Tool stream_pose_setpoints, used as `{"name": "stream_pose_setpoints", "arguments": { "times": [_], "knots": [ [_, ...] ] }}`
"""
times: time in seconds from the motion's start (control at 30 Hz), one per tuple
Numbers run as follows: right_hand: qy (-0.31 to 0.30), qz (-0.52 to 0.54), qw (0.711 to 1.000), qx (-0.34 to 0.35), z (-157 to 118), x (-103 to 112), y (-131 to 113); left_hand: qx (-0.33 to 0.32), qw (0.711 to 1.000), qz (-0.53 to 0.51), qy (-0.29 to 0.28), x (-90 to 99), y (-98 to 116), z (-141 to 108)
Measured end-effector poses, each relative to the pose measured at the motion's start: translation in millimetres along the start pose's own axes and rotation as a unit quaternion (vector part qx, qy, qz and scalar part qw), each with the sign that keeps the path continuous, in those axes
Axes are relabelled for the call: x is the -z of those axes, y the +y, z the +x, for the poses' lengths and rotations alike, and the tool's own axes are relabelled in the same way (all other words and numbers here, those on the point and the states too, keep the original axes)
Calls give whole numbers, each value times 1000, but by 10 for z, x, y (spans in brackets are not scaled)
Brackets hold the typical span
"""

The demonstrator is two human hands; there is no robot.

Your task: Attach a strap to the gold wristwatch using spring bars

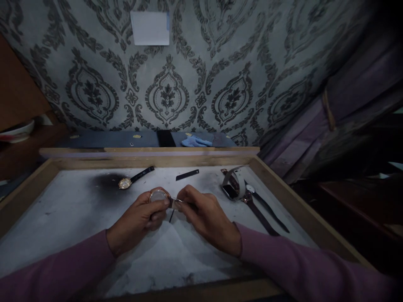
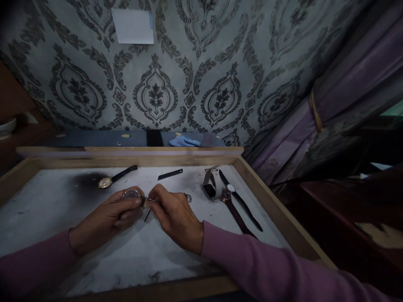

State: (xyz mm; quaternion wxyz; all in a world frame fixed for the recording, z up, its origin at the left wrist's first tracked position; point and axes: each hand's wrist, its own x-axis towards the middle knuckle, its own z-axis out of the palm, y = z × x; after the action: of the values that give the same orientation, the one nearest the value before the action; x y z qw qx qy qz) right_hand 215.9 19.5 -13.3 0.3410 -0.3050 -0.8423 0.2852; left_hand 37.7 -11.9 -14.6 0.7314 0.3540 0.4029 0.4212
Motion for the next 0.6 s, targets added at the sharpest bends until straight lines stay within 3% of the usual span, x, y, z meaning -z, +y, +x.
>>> {"name": "stream_pose_setpoints", "arguments": {
  "times": [0.33, 0.6],
  "knots": [
    [2, 25, 999, -43, 14, 21, -34, 5, 1000, -7, -19, -13, 62, 2],
    [-2, 53, 996, -74, 40, 47, -47, -15, 997, 71, -13, -3, 98, 5]
  ]
}}
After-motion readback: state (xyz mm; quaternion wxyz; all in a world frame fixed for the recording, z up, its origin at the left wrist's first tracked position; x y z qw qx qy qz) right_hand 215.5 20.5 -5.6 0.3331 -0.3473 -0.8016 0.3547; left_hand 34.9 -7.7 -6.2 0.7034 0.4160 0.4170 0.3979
